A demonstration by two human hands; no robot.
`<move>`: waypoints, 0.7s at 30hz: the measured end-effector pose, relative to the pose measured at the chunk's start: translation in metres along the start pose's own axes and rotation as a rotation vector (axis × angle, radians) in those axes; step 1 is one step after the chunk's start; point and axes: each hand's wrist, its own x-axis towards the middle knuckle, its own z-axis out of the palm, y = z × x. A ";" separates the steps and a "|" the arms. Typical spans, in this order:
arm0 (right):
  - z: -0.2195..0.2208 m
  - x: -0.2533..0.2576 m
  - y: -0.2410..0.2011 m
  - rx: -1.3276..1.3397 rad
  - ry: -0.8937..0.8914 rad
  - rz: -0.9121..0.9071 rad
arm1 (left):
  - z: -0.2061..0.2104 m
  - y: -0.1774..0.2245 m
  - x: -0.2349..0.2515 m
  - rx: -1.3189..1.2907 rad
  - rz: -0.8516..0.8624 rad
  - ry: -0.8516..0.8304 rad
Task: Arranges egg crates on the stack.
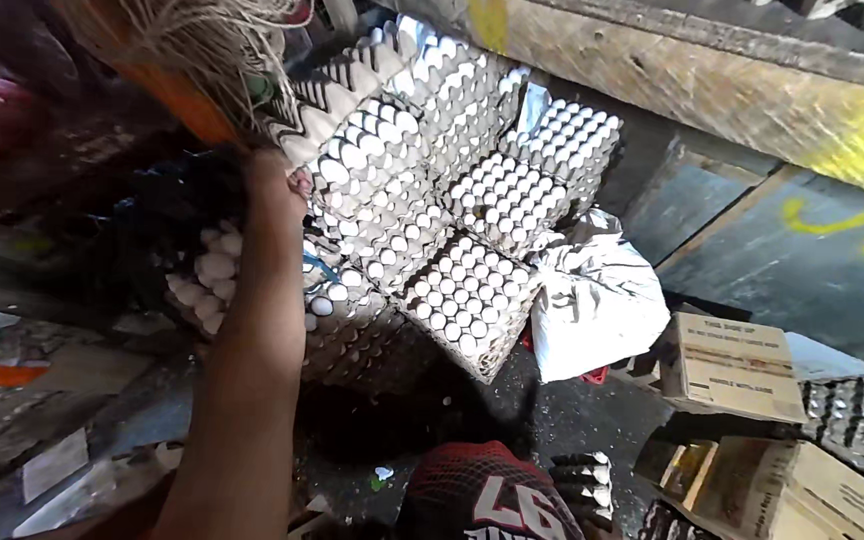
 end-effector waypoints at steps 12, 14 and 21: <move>-0.041 0.035 -0.042 0.031 -0.058 -0.021 | 0.004 -0.059 -0.143 0.084 0.428 -0.065; -0.040 0.035 -0.049 0.037 -0.051 -0.026 | 0.013 -0.085 -0.172 0.076 0.544 -0.113; -0.022 -0.007 -0.082 0.164 -0.054 -0.032 | 0.081 -0.193 -0.250 0.058 0.337 -0.384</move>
